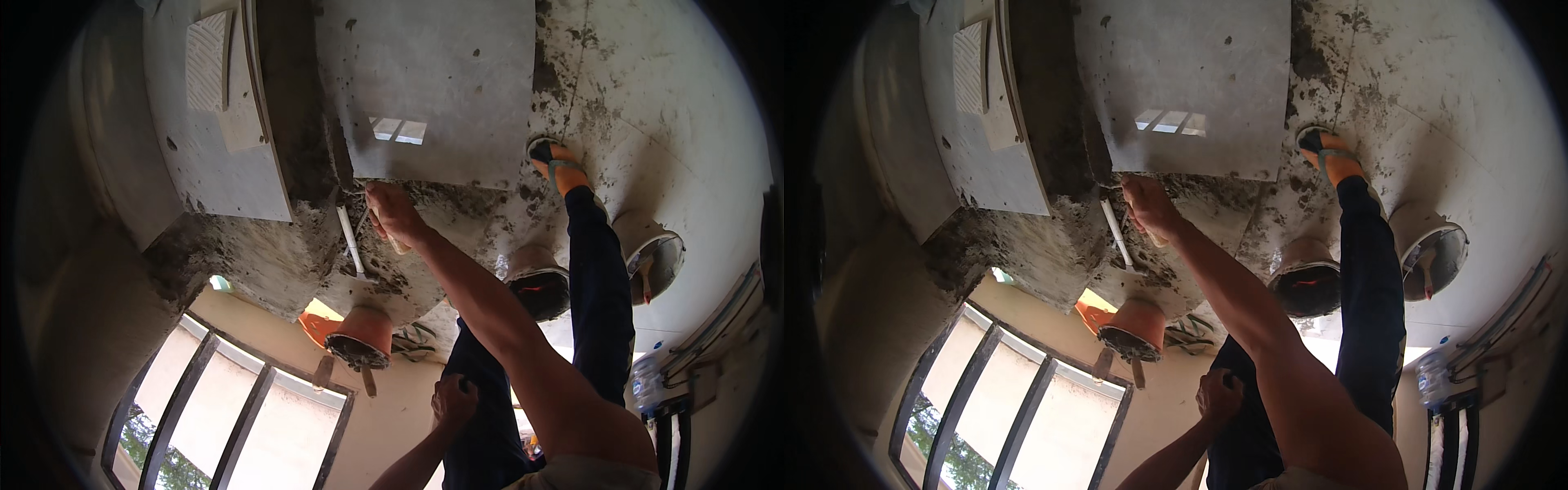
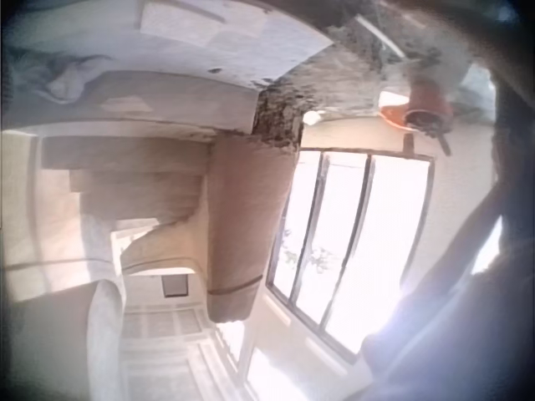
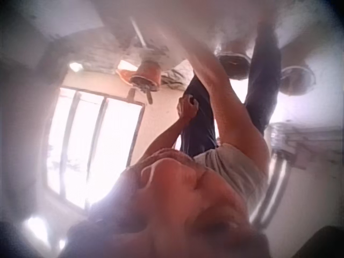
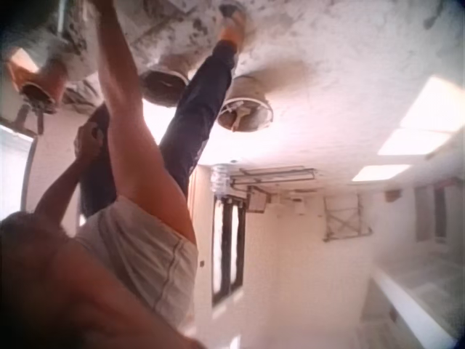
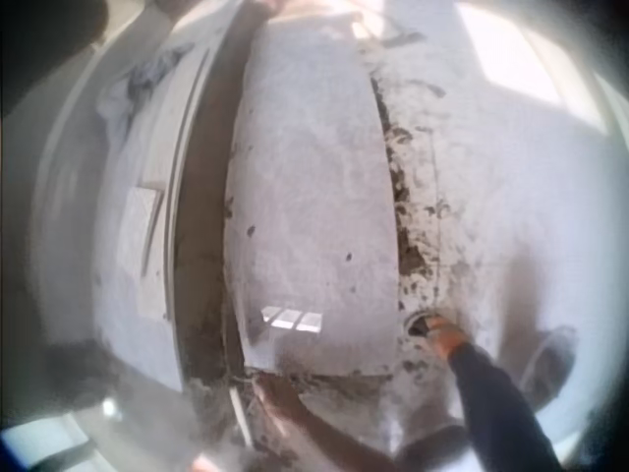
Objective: The person applies mortar to the edge of concrete stairs using a trowel and attaches a ceramic tile, pressing and adjusting it into place.
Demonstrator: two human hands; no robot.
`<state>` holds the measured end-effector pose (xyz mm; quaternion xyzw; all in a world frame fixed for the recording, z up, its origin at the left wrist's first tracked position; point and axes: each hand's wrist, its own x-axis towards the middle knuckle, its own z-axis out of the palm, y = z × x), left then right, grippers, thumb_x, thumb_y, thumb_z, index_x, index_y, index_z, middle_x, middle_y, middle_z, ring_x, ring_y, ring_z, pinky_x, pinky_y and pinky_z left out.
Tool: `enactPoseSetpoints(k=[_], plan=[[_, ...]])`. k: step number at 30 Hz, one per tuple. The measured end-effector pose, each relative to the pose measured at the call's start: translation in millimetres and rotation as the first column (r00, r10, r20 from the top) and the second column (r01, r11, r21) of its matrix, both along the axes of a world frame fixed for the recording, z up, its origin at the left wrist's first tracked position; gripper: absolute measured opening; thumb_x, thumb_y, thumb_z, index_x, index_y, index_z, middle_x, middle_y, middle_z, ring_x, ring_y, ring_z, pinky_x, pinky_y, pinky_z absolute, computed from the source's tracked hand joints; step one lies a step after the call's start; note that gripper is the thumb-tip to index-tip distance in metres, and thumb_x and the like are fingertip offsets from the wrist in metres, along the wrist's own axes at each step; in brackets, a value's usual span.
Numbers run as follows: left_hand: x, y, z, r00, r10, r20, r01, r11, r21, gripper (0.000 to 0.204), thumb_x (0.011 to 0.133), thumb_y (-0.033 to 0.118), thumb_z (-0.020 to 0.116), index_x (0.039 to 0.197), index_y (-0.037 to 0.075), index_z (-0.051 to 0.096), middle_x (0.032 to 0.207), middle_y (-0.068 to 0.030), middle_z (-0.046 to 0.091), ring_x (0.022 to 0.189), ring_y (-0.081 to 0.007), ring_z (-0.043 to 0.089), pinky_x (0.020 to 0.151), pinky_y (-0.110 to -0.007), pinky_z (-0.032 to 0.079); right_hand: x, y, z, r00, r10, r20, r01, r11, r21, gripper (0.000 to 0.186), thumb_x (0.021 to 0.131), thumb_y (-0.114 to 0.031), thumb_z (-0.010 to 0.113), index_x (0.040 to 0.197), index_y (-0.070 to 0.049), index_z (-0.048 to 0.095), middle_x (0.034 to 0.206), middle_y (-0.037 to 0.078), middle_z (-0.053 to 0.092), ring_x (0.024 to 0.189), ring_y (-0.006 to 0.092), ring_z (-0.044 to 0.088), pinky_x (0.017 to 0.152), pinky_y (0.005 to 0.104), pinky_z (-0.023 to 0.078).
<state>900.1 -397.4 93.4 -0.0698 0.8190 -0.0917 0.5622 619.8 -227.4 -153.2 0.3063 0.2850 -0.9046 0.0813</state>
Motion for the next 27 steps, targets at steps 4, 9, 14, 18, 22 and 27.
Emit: enactPoseSetpoints(k=[4,9,14,18,22,27], plan=[[3.3,-10.0,-0.2,0.999,0.031,-0.014,-0.03,0.999,0.025,0.037,0.092,0.033,0.068,0.12,0.009,0.074,0.123,-0.0161,0.074,0.122,-0.0381,0.064,0.105,-0.054,0.051,-68.8,30.3,6.7,0.993,-0.102,0.053,0.109,0.983,-0.148,0.045,0.114,-0.047,0.042,0.091,-0.009,0.05,0.063,0.003,0.049,0.046,0.0126,0.047,0.044,0.0341,0.042],[8.0,-11.6,1.0,0.999,0.046,-0.013,-0.046,0.999,0.014,0.037,0.092,0.033,0.069,0.12,0.009,0.074,0.125,-0.0166,0.073,0.123,-0.0379,0.064,0.107,-0.053,0.05,-96.1,56.6,21.7,0.997,-0.068,-0.029,0.063,0.986,-0.153,0.043,0.113,-0.043,0.044,0.087,-0.01,0.05,0.064,0.003,0.05,0.046,0.0135,0.048,0.044,0.0353,0.042],[6.1,-7.5,3.0,0.999,0.045,-0.008,-0.045,0.999,0.009,0.036,0.093,0.032,0.068,0.12,0.009,0.075,0.126,-0.0164,0.073,0.125,-0.0376,0.063,0.108,-0.053,0.05,-93.9,64.6,27.6,0.992,0.04,-0.117,-0.04,0.999,0.002,0.044,0.115,-0.042,0.042,0.084,-0.01,0.049,0.061,0.001,0.047,0.046,0.0127,0.046,0.044,0.0354,0.042],[7.2,-9.4,2.0,0.999,0.028,-0.015,-0.028,0.999,0.03,0.036,0.093,0.031,0.068,0.12,0.009,0.075,0.127,-0.0162,0.073,0.126,-0.0375,0.063,0.108,-0.053,0.05,-93.7,63.7,16.1,0.973,0.072,-0.219,-0.037,0.986,0.16,0.042,0.115,-0.034,0.043,0.081,-0.01,0.049,0.06,0.0,0.044,0.046,0.0112,0.042,0.044,0.0362,0.04],[-2.6,-0.5,1.3,1.0,0.007,0.023,-0.008,1.0,0.025,0.035,0.093,0.031,0.068,0.12,0.009,0.075,0.127,-0.0158,0.073,0.127,-0.0372,0.063,0.108,-0.053,0.05,-95.1,54.5,3.6,0.971,0.013,-0.237,0.092,0.9,0.426,0.043,0.116,-0.032,0.046,0.081,-0.007,0.051,0.061,0.002,0.045,0.052,0.0133,0.041,0.05,0.039,0.04],[-1.7,-1.5,-1.0,1.0,0.004,-0.001,-0.004,1.0,0.021,0.035,0.093,0.031,0.068,0.119,0.009,0.075,0.126,-0.0157,0.073,0.126,-0.0372,0.063,0.107,-0.054,0.05,-61.1,26.3,10.4,0.975,0.102,-0.198,0.02,0.845,0.534,0.041,0.115,-0.03,0.05,0.085,-0.002,0.054,0.066,0.008,0.048,0.063,0.0181,0.045,0.062,0.0435,0.043]])
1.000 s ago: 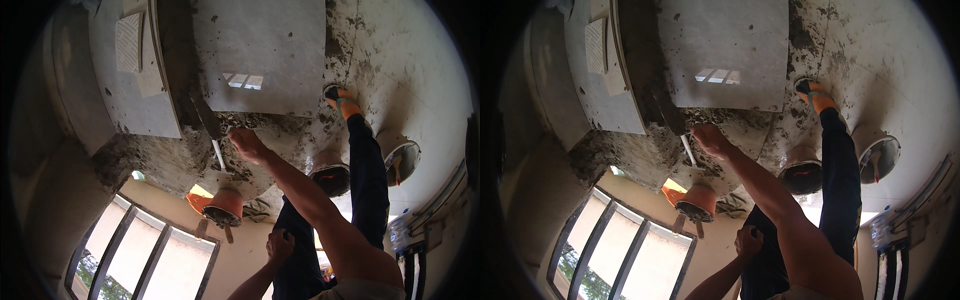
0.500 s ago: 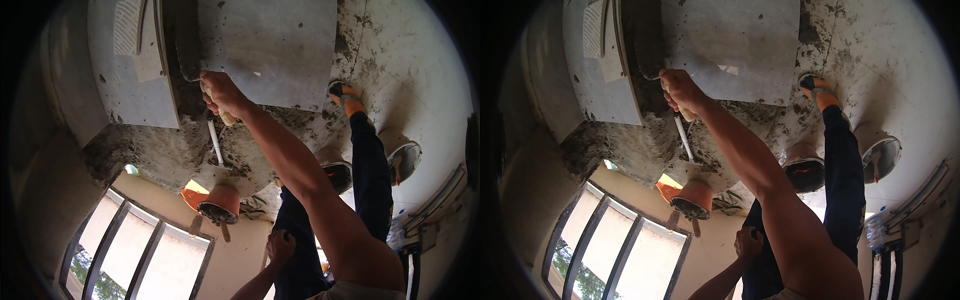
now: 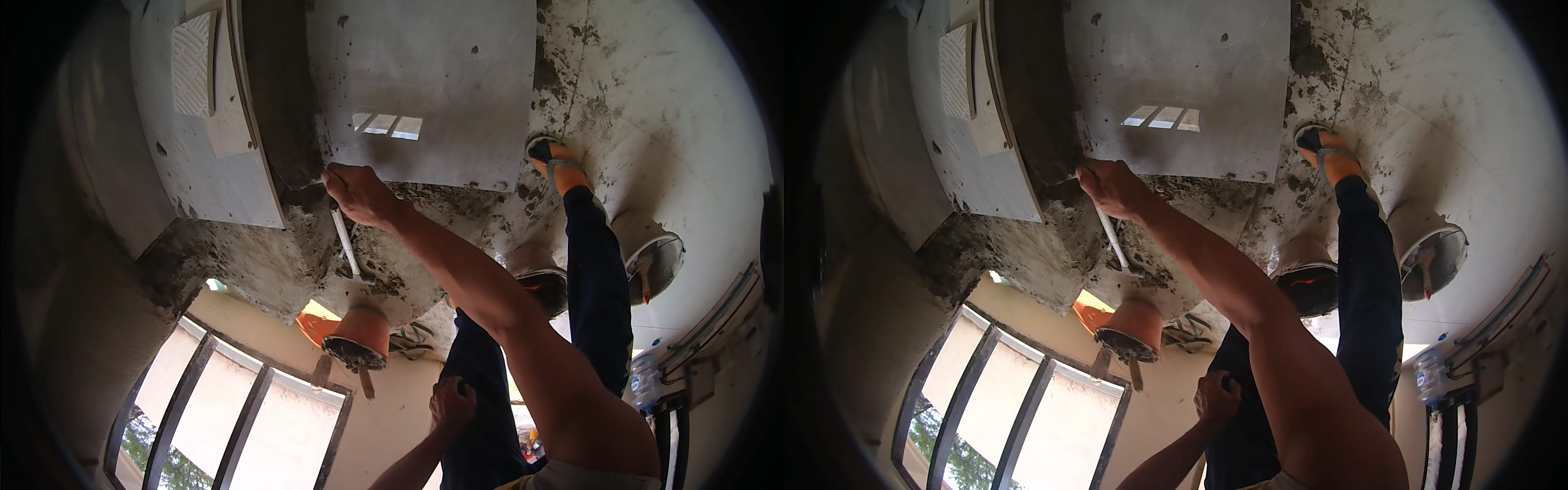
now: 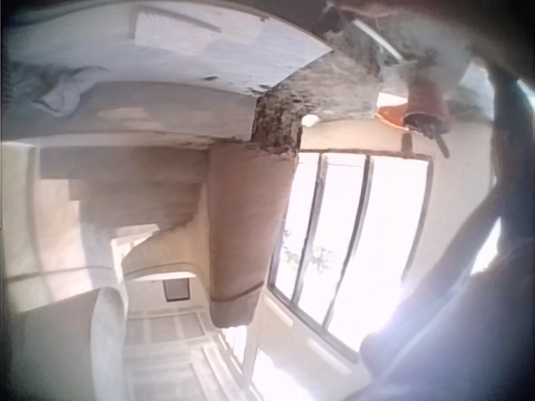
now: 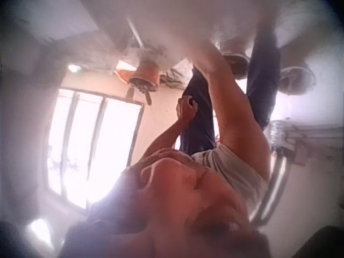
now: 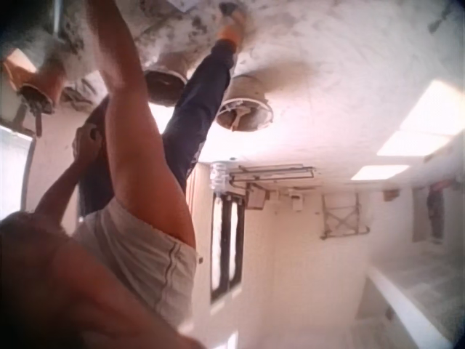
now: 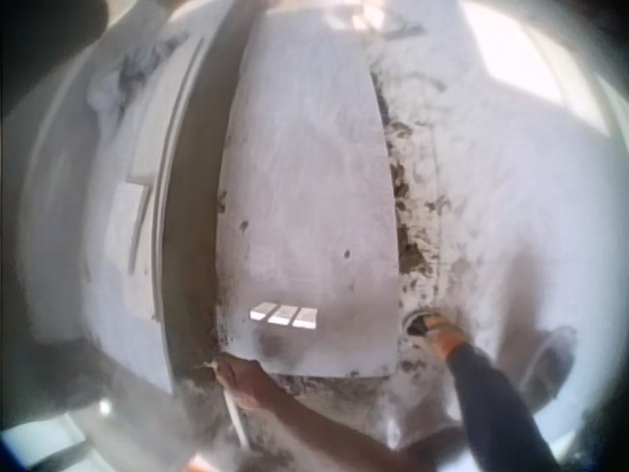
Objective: The person applies mortar to the edge of concrete stairs using a trowel and attaches a ceramic tile, pressing and adjusting it into place.
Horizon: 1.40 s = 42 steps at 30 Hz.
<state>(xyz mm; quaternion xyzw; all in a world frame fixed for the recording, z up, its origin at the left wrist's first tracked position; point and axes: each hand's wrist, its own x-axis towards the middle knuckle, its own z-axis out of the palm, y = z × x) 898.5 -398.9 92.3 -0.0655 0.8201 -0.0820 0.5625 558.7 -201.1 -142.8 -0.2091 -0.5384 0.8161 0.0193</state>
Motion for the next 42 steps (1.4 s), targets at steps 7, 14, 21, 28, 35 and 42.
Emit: enactPoseSetpoints(k=[7,14,21,28,35,42], plan=[[-1.9,5.4,-0.4,1.0,-0.017,0.023,0.019,0.998,-0.057,0.034,0.09,0.028,0.072,0.118,0.01,0.075,0.122,-0.0135,0.075,0.121,-0.0343,0.066,0.105,-0.051,0.052,39.2,4.6,-17.5,0.993,0.02,0.119,0.011,0.966,-0.258,0.044,0.114,-0.039,0.049,0.086,-0.006,0.055,0.064,0.01,0.054,0.053,0.0181,0.056,0.052,0.0423,0.048],[3.2,-2.1,0.6,0.999,0.035,-0.002,-0.035,0.999,-0.016,0.035,0.092,0.031,0.068,0.119,0.009,0.075,0.125,-0.0159,0.073,0.126,-0.0385,0.063,0.108,-0.055,0.049,-57.7,72.8,-0.7,0.993,0.003,0.122,0.063,0.846,-0.53,0.043,0.114,-0.045,0.043,0.093,-0.009,0.049,0.064,0.004,0.049,0.046,0.014,0.046,0.045,0.037,0.044],[12.5,-6.2,4.0,0.997,-0.012,-0.076,0.015,0.999,0.035,0.032,0.088,0.026,0.072,0.116,0.01,0.075,0.118,-0.0141,0.075,0.119,-0.0352,0.066,0.104,-0.051,0.052,-34.0,35.2,-24.5,1.0,0.004,-0.01,-0.004,1.0,0.01,0.041,0.114,-0.034,0.049,0.086,-0.004,0.056,0.065,0.004,0.048,0.059,0.0146,0.045,0.057,0.0404,0.041],[2.4,7.6,13.0,0.997,0.049,-0.051,-0.047,0.998,0.038,0.031,0.091,0.025,0.068,0.115,0.006,0.074,0.121,-0.0178,0.073,0.121,-0.0402,0.064,0.105,-0.054,0.05,43.8,-63.9,-0.6,1.0,0.011,0.028,-0.012,0.999,0.043,0.033,0.114,-0.026,0.053,0.093,-0.002,0.062,0.067,0.009,0.054,0.061,0.0193,0.051,0.061,0.0427,0.045],[23.1,-20.9,26.1,0.966,0.202,-0.159,-0.181,0.974,0.137,0.032,0.09,0.023,0.069,0.115,0.003,0.074,0.117,-0.0207,0.073,0.118,-0.0421,0.065,0.102,-0.056,0.052,181.6,-152.9,37.4,0.919,0.242,0.31,-0.205,0.967,-0.148,0.037,0.113,-0.035,0.047,0.095,-0.004,0.056,0.072,0.013,0.056,0.066,0.0292,0.057,0.068,0.0453,0.05],[62.1,-55.5,44.3,0.83,0.519,-0.203,-0.47,0.847,0.247,0.035,0.093,0.025,0.068,0.117,-0.001,0.071,0.124,-0.024,0.07,0.123,-0.0434,0.062,0.106,-0.055,0.048,310.6,-145.0,98.3,0.747,0.651,0.139,-0.622,0.608,0.494,0.03,0.109,-0.03,0.051,0.115,-0.001,0.058,0.111,0.024,0.065,0.096,0.0464,0.069,0.084,0.0548,0.055]])
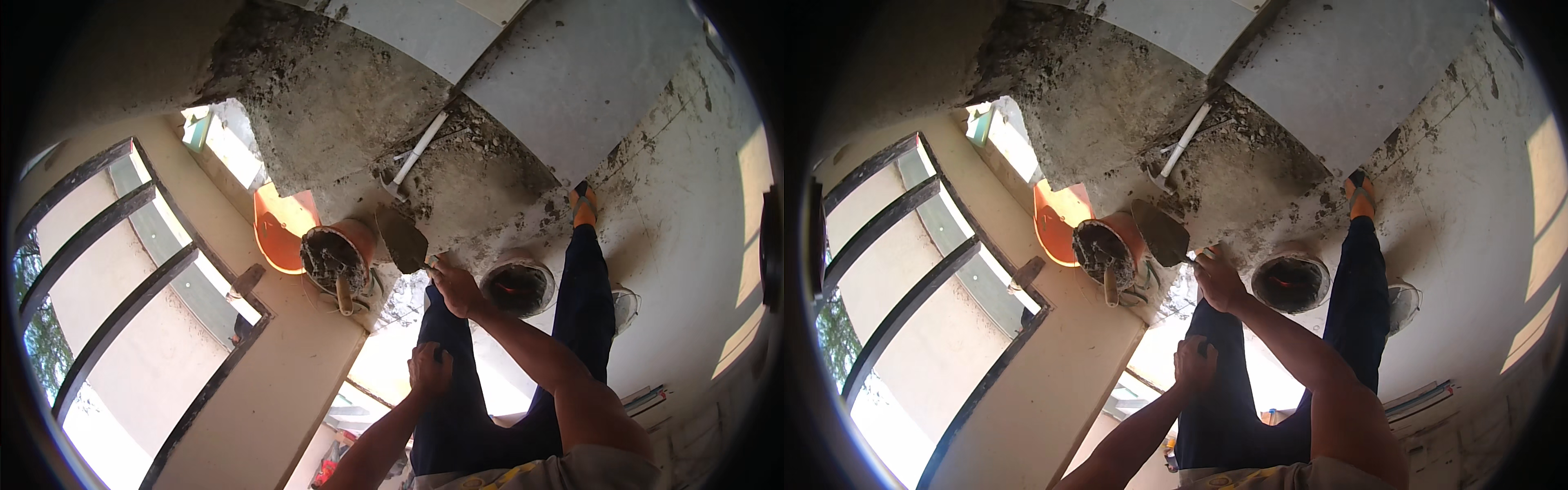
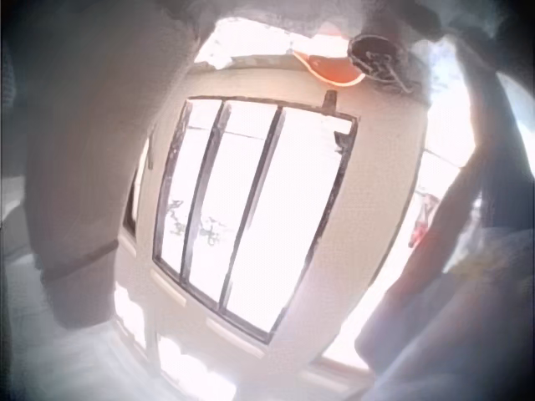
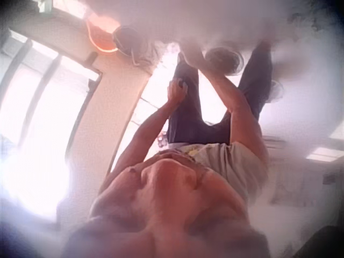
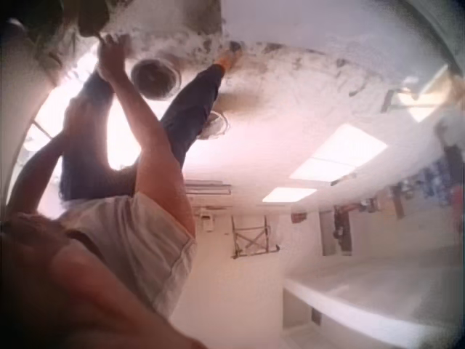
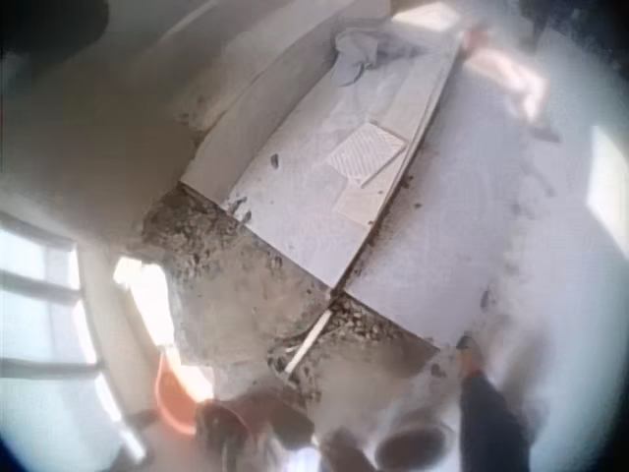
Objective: The person applies mortar to the edge of concrete stairs using a trowel and attaches a ceramic tile, pressing and adjusting it into place.
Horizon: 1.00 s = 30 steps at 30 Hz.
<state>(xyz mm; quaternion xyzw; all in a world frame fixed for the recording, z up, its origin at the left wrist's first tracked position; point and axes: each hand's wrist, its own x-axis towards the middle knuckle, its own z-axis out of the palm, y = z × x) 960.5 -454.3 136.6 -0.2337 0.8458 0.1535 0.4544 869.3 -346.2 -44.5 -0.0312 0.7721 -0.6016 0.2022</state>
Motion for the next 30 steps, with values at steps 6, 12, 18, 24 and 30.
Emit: enactPoseSetpoints(k=[6,12,18,24,30], plan=[[33.2,-28.1,11.0,0.982,0.182,-0.046,-0.18,0.982,0.059,0.036,0.093,0.026,0.068,0.114,-0.002,0.071,0.12,-0.0234,0.069,0.121,-0.0414,0.062,0.106,-0.054,0.048,-54.4,-22.5,113.2,0.855,0.512,0.082,-0.515,0.857,0.014,0.047,0.105,-0.027,0.06,0.137,0.006,0.052,0.102,0.027,0.071,0.095,0.0482,0.071,0.086,0.054,0.057],[61.7,-54.5,8.9,0.946,0.298,-0.125,-0.29,0.954,0.075,0.032,0.093,0.029,0.067,0.106,0.0,0.071,0.119,-0.0231,0.069,0.122,-0.0427,0.062,0.105,-0.054,0.05,-160.6,-124.6,174.8,0.621,0.777,0.102,-0.623,0.41,0.666,0.031,0.1,-0.019,0.065,0.123,0.002,0.066,0.099,0.02,0.077,0.104,0.0365,0.076,0.087,0.0502,0.06],[65.2,-74.5,13.4,0.928,0.37,-0.044,-0.362,0.923,0.127,0.034,0.097,0.032,0.064,0.112,0.001,0.07,0.127,-0.0199,0.067,0.132,-0.038,0.058,0.112,-0.052,0.044,-203.6,-228.2,145.5,0.296,0.911,0.286,-0.563,-0.075,0.823,0.033,0.097,-0.016,0.07,0.128,-0.004,0.075,0.113,0.014,0.078,0.106,0.0276,0.077,0.088,0.0416,0.064],[77.3,-86.5,16.7,0.907,0.418,-0.049,-0.408,0.902,0.139,0.033,0.096,0.031,0.064,0.114,0.003,0.07,0.128,-0.0191,0.067,0.134,-0.037,0.057,0.113,-0.054,0.043,-168.3,-314.7,109.8,0.476,0.721,0.504,-0.638,-0.112,0.762,0.019,0.101,-0.017,0.069,0.109,-0.005,0.082,0.115,0.017,0.078,0.113,0.0337,0.076,0.09,0.0462,0.065],[86.2,-94.6,12.7,0.89,0.451,-0.065,-0.437,0.885,0.16,0.032,0.095,0.029,0.064,0.113,0.003,0.071,0.129,-0.0182,0.068,0.134,-0.0361,0.057,0.112,-0.055,0.044,-167.2,-307.1,58.3,0.465,0.776,0.426,-0.633,-0.045,0.773,0.019,0.1,-0.017,0.071,0.111,-0.005,0.081,0.117,0.018,0.078,0.112,0.0352,0.076,0.088,0.0458,0.066]])
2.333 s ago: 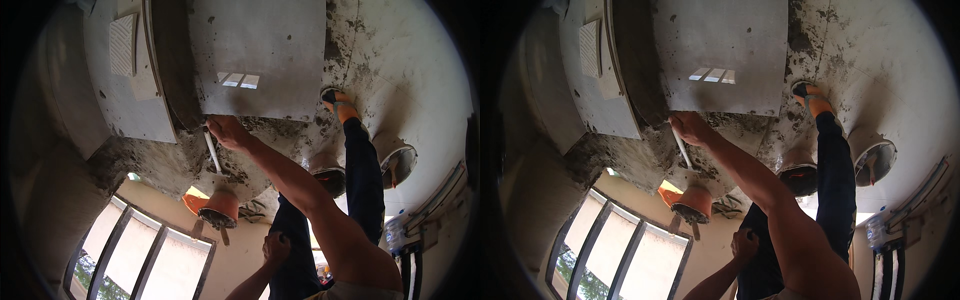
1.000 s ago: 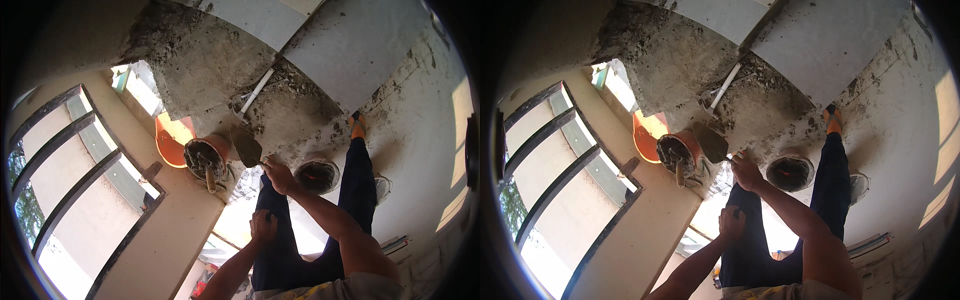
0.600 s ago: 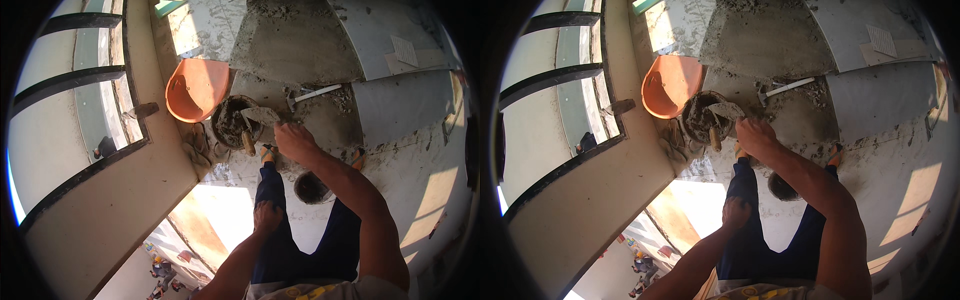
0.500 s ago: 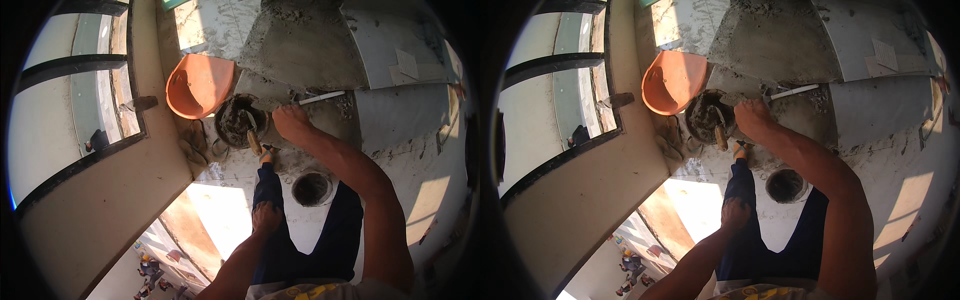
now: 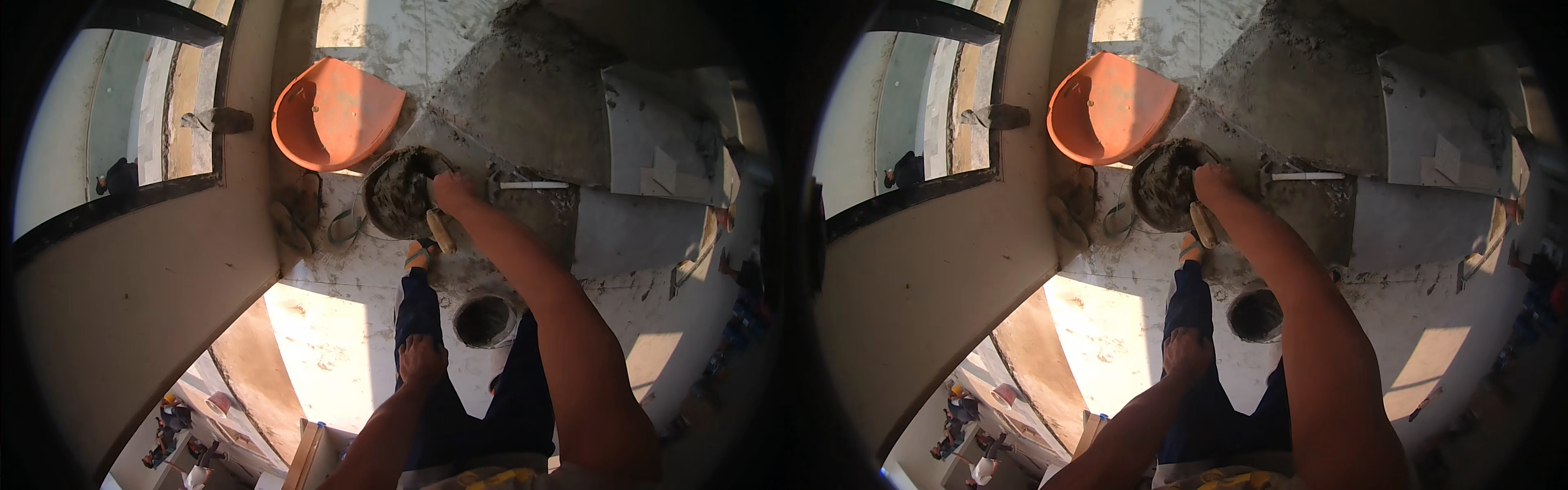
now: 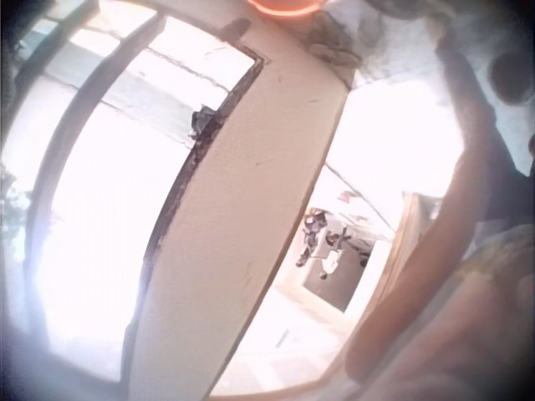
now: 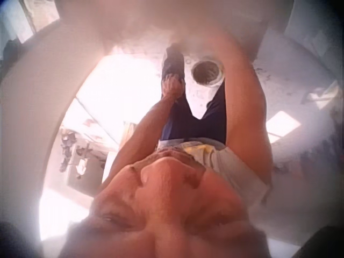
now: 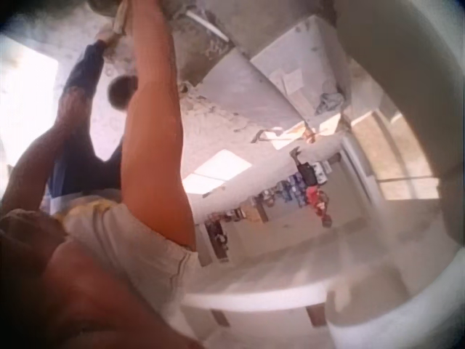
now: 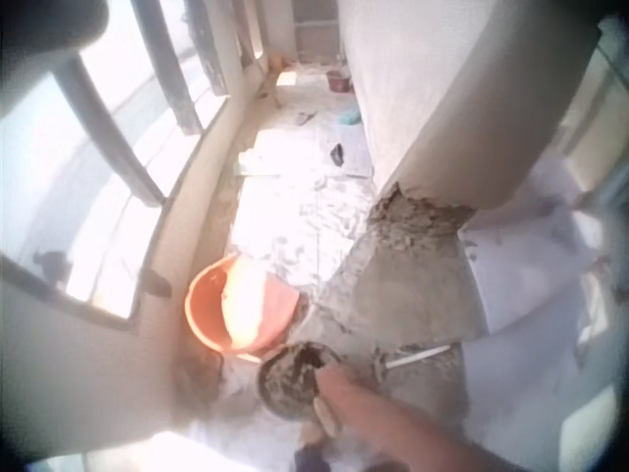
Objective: The person applies mortar to the edge of concrete stairs using a trowel and attaches a ceramic tile, pressing and adjusting it into place.
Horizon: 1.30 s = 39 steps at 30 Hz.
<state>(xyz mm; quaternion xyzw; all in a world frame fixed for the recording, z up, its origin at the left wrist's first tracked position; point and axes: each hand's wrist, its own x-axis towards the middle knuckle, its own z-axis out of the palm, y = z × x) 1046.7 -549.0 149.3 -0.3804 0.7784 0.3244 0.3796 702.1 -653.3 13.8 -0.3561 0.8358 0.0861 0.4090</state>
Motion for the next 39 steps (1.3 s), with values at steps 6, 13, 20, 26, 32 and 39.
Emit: enactPoseSetpoints(k=[6,13,20,26,32,39], plan=[[-3.9,-2.4,4.8,1.0,-0.006,-0.006,0.006,1.0,-0.003,0.031,0.093,0.027,0.064,0.11,0.003,0.072,0.127,-0.0174,0.069,0.131,-0.0352,0.059,0.112,-0.053,0.044,-0.2,39.2,21.5,0.993,0.112,-0.038,-0.115,0.988,-0.103,0.022,0.096,-0.009,0.07,0.117,-0.002,0.076,0.109,0.019,0.078,0.107,0.0354,0.077,0.087,0.047,0.065],[-1.7,6.3,-3.4,1.0,-0.01,0.029,0.01,1.0,-0.007,0.031,0.095,0.029,0.064,0.109,0.003,0.072,0.126,-0.0179,0.069,0.132,-0.0353,0.058,0.112,-0.052,0.043,12.5,72.2,10.5,0.995,-0.076,-0.065,0.059,0.971,-0.231,0.029,0.099,-0.014,0.07,0.126,-0.001,0.069,0.112,0.022,0.076,0.106,0.0388,0.076,0.085,0.0481,0.064],[-1.5,4.6,-3.5,0.999,-0.05,0.018,0.05,0.998,-0.024,0.033,0.096,0.031,0.065,0.109,0.002,0.072,0.126,-0.0186,0.069,0.131,-0.0355,0.059,0.112,-0.052,0.043,10.1,97.7,28.5,0.915,-0.346,0.207,0.394,0.876,-0.278,0.037,0.1,-0.021,0.073,0.129,-0.001,0.064,0.112,0.024,0.075,0.107,0.0427,0.073,0.087,0.0542,0.06],[-10.5,13.6,-12.2,0.997,-0.082,0.006,0.082,0.996,0.022,0.032,0.095,0.029,0.063,0.108,0.001,0.072,0.125,-0.0196,0.07,0.13,-0.0361,0.059,0.113,-0.053,0.043,-2.8,155.4,-25.4,0.878,-0.381,0.291,0.479,0.689,-0.544,0.046,0.095,-0.025,0.076,0.135,-0.004,0.063,0.115,0.028,0.074,0.109,0.0462,0.072,0.087,0.053,0.061],[-7.9,15.4,-1.4,0.993,-0.104,0.064,0.105,0.994,-0.011,0.037,0.096,0.034,0.063,0.105,0.0,0.073,0.119,-0.0225,0.071,0.126,-0.0391,0.062,0.111,-0.053,0.044,-11.3,156.9,51.6,0.88,-0.365,0.303,0.459,0.817,-0.349,0.045,0.095,-0.026,0.075,0.132,-0.003,0.065,0.117,0.03,0.073,0.11,0.0469,0.071,0.093,0.0536,0.059],[-159.3,-55.6,-63.4,0.191,0.981,0.022,-0.874,0.159,0.459,0.08,0.104,0.071,0.053,0.13,-0.005,0.06,0.102,-0.0166,0.07,0.084,-0.0247,0.072,0.079,-0.046,0.059,-2.6,164.1,74.2,0.857,-0.426,0.289,0.498,0.829,-0.254,0.041,0.097,-0.028,0.072,0.126,0.0,0.066,0.117,0.029,0.073,0.113,0.0479,0.07,0.095,0.0554,0.058]])
